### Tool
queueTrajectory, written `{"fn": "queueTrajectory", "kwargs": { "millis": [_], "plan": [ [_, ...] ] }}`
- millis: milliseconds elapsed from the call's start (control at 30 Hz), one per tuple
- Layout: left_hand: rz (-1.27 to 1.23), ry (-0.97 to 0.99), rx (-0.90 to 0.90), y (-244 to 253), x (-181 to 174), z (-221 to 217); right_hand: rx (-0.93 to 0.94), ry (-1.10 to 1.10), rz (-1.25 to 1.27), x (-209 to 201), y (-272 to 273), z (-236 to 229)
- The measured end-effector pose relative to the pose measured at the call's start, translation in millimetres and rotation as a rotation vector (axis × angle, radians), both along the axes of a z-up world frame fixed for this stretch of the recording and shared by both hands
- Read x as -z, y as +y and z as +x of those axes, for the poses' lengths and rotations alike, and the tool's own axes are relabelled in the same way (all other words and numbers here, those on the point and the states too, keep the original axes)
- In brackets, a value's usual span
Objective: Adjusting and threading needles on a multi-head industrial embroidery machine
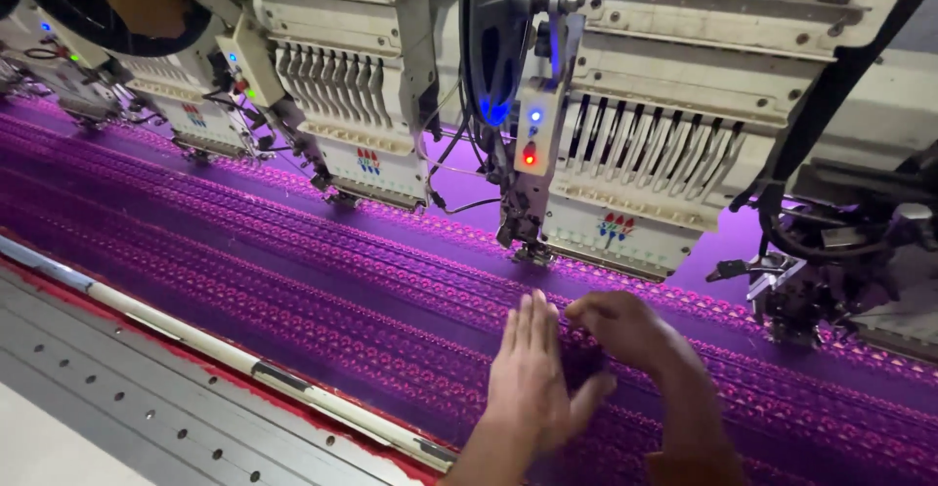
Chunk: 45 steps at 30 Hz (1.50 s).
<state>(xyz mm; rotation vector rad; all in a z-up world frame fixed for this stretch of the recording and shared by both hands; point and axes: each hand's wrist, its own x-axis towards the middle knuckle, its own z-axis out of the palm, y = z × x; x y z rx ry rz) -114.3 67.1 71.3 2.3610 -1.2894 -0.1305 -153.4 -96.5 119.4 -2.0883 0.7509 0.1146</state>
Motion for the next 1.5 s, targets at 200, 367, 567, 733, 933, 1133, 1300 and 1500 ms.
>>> {"fn": "queueTrajectory", "kwargs": {
  "millis": [200, 367, 567, 733, 933, 1133, 1300, 1500],
  "plan": [
    [0.239, -0.249, -0.057, 8.2, 70.9, -1.0, -0.208, -0.189, -0.176, 64.5, -31.8, 6.8],
    [0.118, -0.632, -0.162, -5.4, 66.3, 10.4, -0.2, -0.095, -0.292, 50.9, -13.3, -5.8],
    [0.007, -0.36, -0.155, 8.9, 16.7, 11.0, -0.283, -0.361, -0.387, 92.5, 7.9, -34.1],
    [-0.411, 0.161, -0.157, 71.1, -72.0, -68.8, -0.168, -0.559, -0.453, 6.8, 68.9, -106.7],
    [-0.404, 0.093, -0.283, 190.3, -188.4, -259.4, -0.037, -0.587, -0.639, -133.0, 180.1, -279.0],
    [-0.255, -0.054, -0.313, 271.1, -262.1, -431.1, -0.077, -0.867, -0.991, -206.1, 276.8, -430.3],
    [0.016, 0.027, 0.01, 334.3, -303.0, -535.2, -0.072, -0.832, -1.072, -259.4, 342.6, -526.9],
    [-0.104, -0.318, -0.115, 367.2, -325.8, -574.5, -0.013, -0.698, -1.046, -296.0, 410.1, -627.5]
  ]
}}
